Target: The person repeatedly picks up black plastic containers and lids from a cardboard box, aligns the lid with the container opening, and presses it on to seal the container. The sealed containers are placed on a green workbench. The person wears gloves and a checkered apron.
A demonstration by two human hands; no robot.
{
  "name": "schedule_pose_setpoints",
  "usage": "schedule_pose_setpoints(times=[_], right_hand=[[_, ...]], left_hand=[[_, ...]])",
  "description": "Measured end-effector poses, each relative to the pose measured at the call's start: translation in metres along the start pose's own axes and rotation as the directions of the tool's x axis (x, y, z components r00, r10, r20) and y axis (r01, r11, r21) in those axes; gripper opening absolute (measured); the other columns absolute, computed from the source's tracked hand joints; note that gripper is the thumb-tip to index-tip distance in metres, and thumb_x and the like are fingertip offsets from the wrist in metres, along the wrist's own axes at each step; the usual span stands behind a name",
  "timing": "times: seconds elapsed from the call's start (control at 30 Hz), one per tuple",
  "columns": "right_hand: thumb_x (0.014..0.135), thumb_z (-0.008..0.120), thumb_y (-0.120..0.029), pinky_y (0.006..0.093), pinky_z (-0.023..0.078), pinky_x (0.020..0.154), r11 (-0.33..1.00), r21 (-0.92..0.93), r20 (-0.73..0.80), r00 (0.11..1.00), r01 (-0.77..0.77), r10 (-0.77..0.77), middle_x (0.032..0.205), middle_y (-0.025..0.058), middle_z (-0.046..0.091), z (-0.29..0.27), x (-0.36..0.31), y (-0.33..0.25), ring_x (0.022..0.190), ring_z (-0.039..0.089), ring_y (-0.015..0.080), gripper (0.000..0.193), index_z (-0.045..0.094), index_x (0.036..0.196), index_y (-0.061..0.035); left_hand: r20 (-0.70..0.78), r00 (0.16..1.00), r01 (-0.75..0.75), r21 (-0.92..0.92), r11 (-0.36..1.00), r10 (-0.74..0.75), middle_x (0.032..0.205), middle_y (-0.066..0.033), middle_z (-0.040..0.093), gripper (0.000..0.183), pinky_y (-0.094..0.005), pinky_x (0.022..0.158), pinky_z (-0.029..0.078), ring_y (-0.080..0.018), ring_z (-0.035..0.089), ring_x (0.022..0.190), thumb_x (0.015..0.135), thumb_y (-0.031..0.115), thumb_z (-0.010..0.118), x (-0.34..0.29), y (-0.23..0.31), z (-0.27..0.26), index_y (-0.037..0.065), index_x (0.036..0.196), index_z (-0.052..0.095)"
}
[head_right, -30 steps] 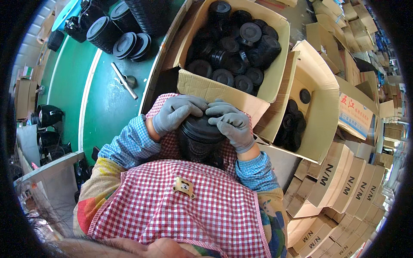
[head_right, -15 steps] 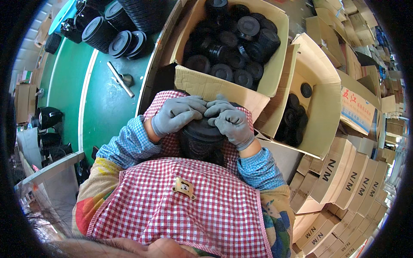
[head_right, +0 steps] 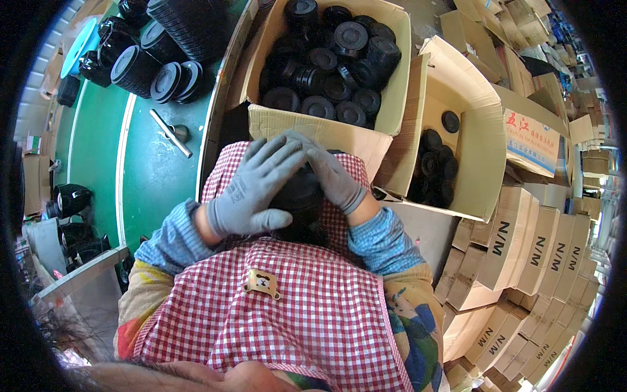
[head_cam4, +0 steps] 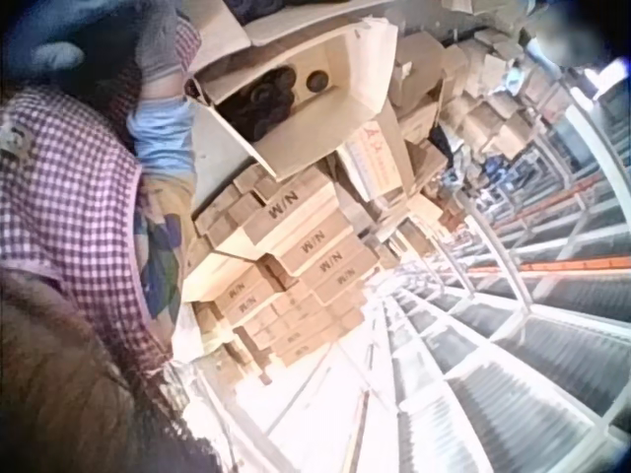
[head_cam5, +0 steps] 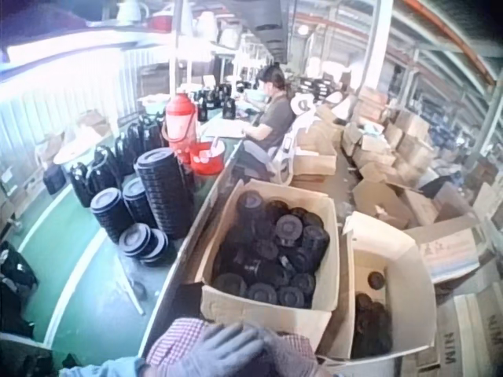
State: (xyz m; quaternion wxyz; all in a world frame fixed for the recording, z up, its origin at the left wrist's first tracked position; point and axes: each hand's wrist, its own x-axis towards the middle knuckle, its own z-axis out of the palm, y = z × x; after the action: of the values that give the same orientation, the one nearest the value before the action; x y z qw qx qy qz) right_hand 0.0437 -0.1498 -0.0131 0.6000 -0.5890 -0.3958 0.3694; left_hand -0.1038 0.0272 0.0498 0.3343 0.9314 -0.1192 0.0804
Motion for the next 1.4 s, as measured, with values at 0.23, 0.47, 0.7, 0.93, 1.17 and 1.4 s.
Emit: schedule_pose_setpoints(times=[0.23,0.47,0.7,0.93,1.17,1.4], right_hand=[[0.106,0.037,-0.03,0.0496,0.03,0.115,0.863,-0.462,0.011,0.974,0.205,-0.226,0.137,0.0209,0.057,-0.003,-0.013,-0.009,0.135,0.046,0.0386,0.046,0.053,0.142,-0.0053],[0.099,0.046,-0.041,0.0541,0.031,0.114,0.814,-0.48,0.165,0.945,0.328,-0.284,0.139,0.0189,0.054,0.001,-0.014,-0.03,0.133,0.048,0.0375,0.053,0.055,0.136,-0.0047],[0.103,0.039,-0.042,0.0542,0.038,0.104,0.724,-0.642,0.13,0.966,0.252,-0.222,0.138,0.0231,0.054,-0.011,-0.017,-0.044,0.122,0.051,0.0441,0.055,0.056,0.131,0.0025],[0.094,0.058,-0.036,0.0502,0.032,0.115,0.695,-0.688,0.11,0.977,0.208,-0.183,0.141,0.0224,0.052,-0.015,-0.015,-0.047,0.133,0.048,0.0383,0.056,0.054,0.135,0.0018],[0.085,0.062,-0.061,0.0568,0.013,0.122,0.56,-0.786,0.336,0.941,0.262,0.031,0.152,0.0249,0.042,-0.043,0.001,-0.056,0.147,0.029,0.0442,0.089,0.041,0.152,-0.0074],[0.076,0.069,-0.065,0.0625,0.015,0.119,0.574,-0.548,0.572,0.773,0.609,-0.274,0.15,0.0174,0.046,0.002,0.047,-0.048,0.146,0.032,0.0386,0.086,0.056,0.141,-0.0099]], left_hand=[[-0.078,0.997,-0.009,0.128,0.992,0.019,0.159,-0.026,0.031,0.1,-0.0595,0.119,0.011,-0.0474,0.023,0.148,0.089,0.072,0.047,0.002,-0.022,0.0,-0.001,0.154,0.03],[-0.108,0.984,0.151,0.115,0.982,-0.139,0.156,-0.0246,0.037,0.088,-0.0603,0.12,0.009,-0.0471,0.026,0.147,0.091,0.067,0.052,-0.003,-0.048,0.013,0.007,0.154,0.036],[0.017,0.981,0.194,0.05,0.98,-0.195,0.159,-0.0242,0.032,0.088,-0.0631,0.119,0.007,-0.0492,0.022,0.148,0.092,0.071,0.046,0.005,-0.046,0.008,0.011,0.155,0.035],[0.166,0.975,0.125,0.128,0.984,-0.145,0.161,-0.0237,0.029,0.083,-0.0609,0.12,0.008,-0.0471,0.02,0.15,0.097,0.065,0.04,0.005,-0.045,-0.004,0.008,0.156,0.031],[0.413,0.85,0.402,-0.105,0.91,-0.328,0.117,-0.0211,0.07,0.047,-0.0415,0.098,0.05,-0.0358,0.068,0.108,0.1,0.041,0.053,0.044,-0.06,-0.006,0.004,0.127,0.065],[0.573,0.769,0.329,0.023,0.944,-0.283,0.109,-0.0138,0.072,0.033,-0.042,0.096,0.051,-0.0322,0.069,0.106,0.095,0.034,0.065,0.107,-0.088,0.018,0.01,0.117,0.07]])
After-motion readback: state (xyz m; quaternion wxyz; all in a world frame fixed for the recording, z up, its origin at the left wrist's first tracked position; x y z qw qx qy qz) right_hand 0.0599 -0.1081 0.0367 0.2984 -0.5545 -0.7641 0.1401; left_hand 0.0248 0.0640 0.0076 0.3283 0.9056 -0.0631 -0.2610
